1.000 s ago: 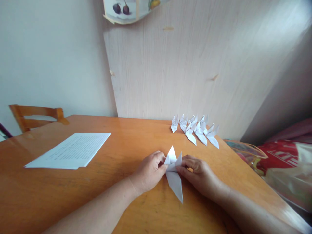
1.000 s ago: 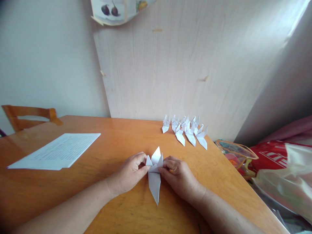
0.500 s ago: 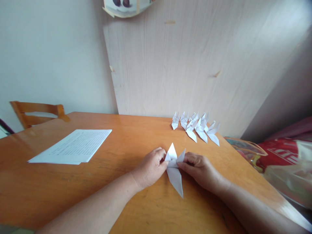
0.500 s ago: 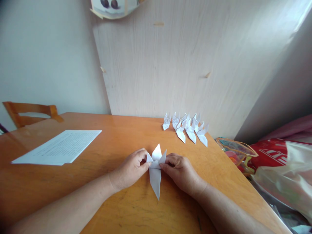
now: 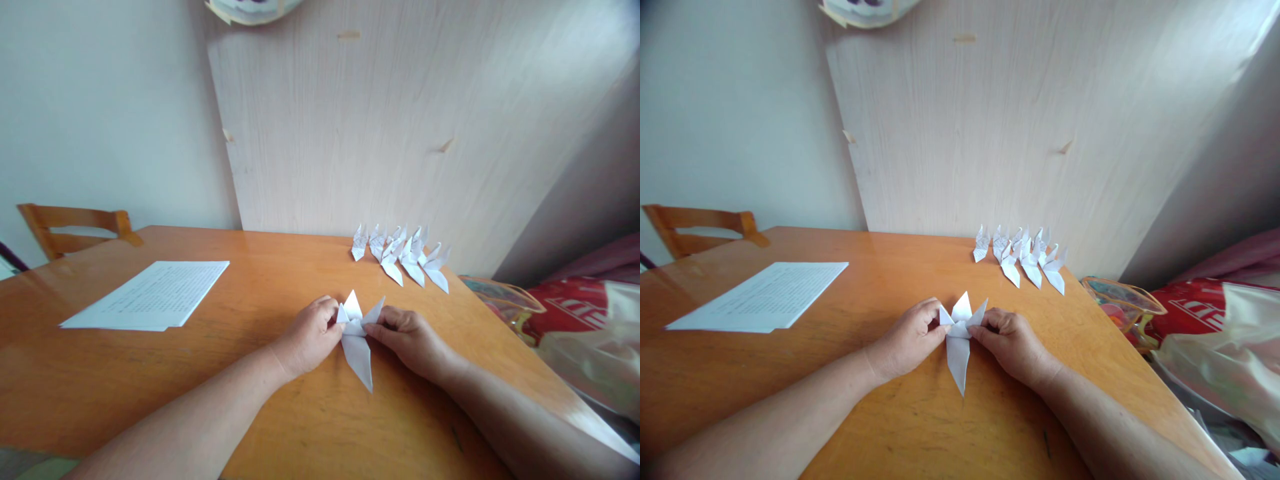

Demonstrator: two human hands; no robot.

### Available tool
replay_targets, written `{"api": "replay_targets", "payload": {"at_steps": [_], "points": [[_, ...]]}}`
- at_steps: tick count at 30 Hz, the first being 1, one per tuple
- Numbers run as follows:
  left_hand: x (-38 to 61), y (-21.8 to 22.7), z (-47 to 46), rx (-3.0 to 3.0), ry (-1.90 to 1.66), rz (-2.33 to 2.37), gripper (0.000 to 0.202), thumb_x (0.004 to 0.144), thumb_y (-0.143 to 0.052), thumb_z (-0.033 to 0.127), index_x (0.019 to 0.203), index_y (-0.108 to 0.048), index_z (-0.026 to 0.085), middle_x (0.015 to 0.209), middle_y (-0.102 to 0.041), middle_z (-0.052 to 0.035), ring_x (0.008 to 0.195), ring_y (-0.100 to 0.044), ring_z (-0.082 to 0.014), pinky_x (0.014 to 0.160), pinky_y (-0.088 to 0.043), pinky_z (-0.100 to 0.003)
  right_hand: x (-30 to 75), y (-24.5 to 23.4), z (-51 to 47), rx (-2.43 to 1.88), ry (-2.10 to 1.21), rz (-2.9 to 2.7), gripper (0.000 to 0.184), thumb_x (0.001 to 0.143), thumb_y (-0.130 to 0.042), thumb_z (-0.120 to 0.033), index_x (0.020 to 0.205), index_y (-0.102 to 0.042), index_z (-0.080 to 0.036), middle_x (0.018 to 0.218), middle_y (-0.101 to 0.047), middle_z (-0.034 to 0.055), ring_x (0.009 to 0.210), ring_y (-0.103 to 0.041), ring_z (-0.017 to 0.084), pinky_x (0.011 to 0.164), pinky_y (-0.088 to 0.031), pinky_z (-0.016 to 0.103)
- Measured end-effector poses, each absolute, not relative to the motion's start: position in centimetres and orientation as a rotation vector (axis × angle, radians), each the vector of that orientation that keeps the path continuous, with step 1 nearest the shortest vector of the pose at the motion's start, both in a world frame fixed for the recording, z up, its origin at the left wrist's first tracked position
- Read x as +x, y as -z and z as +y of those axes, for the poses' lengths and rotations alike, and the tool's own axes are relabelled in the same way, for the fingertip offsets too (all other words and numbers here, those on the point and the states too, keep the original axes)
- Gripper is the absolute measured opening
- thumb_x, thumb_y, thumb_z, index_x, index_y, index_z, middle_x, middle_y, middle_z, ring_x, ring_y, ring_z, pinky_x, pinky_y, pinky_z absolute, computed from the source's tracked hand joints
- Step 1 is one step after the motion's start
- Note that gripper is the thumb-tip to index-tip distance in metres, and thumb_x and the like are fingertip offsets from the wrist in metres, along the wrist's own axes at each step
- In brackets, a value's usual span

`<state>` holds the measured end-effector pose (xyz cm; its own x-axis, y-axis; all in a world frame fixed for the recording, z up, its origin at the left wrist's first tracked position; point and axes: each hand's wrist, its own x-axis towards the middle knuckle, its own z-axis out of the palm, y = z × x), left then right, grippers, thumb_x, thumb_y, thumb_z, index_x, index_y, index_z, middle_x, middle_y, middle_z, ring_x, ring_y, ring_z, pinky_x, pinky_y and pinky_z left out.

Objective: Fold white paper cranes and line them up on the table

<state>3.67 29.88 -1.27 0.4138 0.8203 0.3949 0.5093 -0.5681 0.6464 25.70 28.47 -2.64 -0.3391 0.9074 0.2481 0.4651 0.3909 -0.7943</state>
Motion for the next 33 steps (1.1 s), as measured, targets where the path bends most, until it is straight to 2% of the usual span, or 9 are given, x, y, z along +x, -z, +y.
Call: {"api": "replay_targets", "payload": {"at_steps": [15, 19, 25, 27, 29, 33], "points": [[3.2, 2.2, 30.1, 2.288, -1.017, 1.045, 0.012, 0.082, -0.058, 0.01, 0.075, -0.053, 0.019, 0.081, -0.057, -0.0008, 0.076, -0.054, -0.0148, 0.069, -0.042, -0.026, 25.0, 1.4, 27.6, -1.084, -0.619, -2.065, 0.019, 0.095, -0.056, -0.028, 0.084, -0.07, -0.022, 0.079, -0.065, 0.0005, 0.074, -0.061, 0.014, 0.067, -0.047, 0.026], [3.3, 2.3, 29.8, 2.17, -1.02, 1.031, 0.012, 0.081, -0.061, 0.011, 0.084, -0.053, 0.02, 0.085, -0.062, -0.0003, 0.078, -0.059, -0.0146, 0.072, -0.046, -0.026, 24.8, 1.2, 27.5, -1.053, -0.609, -2.076, 0.015, 0.095, -0.056, -0.023, 0.088, -0.07, -0.022, 0.083, -0.065, 0.0009, 0.078, -0.061, 0.014, 0.069, -0.047, 0.025], [3.5, 2.2, 29.6, 2.007, -1.009, 0.927, 0.031, 0.082, -0.065, 0.014, 0.108, -0.051, 0.022, 0.092, -0.065, 0.001, 0.082, -0.063, -0.014, 0.074, -0.048, -0.026, 24.7, 0.8, 27.2, -1.026, -0.59, -2.089, 0.014, 0.094, -0.058, -0.017, 0.083, -0.067, -0.02, 0.081, -0.062, 0.001, 0.075, -0.06, 0.013, 0.067, -0.046, 0.024], [3.5, 2.1, 29.8, 2.077, -0.93, 0.939, 0.022, 0.084, -0.065, 0.017, 0.104, -0.057, 0.021, 0.091, -0.065, 0.0006, 0.082, -0.062, -0.0146, 0.074, -0.047, -0.026, 24.6, 0.7, 27.1, -1.011, -0.596, -2.105, 0.014, 0.093, -0.058, -0.016, 0.082, -0.067, -0.02, 0.081, -0.062, 0.0011, 0.076, -0.06, 0.013, 0.067, -0.046, 0.024], [3.5, 2.0, 29.9, 2.153, -0.886, 0.979, 0.005, 0.085, -0.064, 0.02, 0.089, -0.062, 0.019, 0.087, -0.064, 0.0003, 0.08, -0.059, -0.0146, 0.071, -0.045, -0.026, 24.5, 0.6, 27.1, -0.998, -0.609, -2.118, 0.014, 0.093, -0.058, -0.016, 0.083, -0.066, -0.02, 0.083, -0.063, 0.0014, 0.078, -0.06, 0.013, 0.069, -0.047, 0.024], [3.5, 2.1, 30.1, 2.173, -0.889, 1.022, 0.011, 0.087, -0.063, 0.022, 0.077, -0.062, 0.018, 0.077, -0.06, 0.0011, 0.072, -0.055, -0.0131, 0.065, -0.041, -0.024, 24.5, 1.0, 27.3, -0.977, -0.632, -2.12, 0.013, 0.093, -0.058, -0.016, 0.087, -0.068, -0.021, 0.086, -0.065, 0.0018, 0.082, -0.062, 0.014, 0.073, -0.048, 0.025]]}}
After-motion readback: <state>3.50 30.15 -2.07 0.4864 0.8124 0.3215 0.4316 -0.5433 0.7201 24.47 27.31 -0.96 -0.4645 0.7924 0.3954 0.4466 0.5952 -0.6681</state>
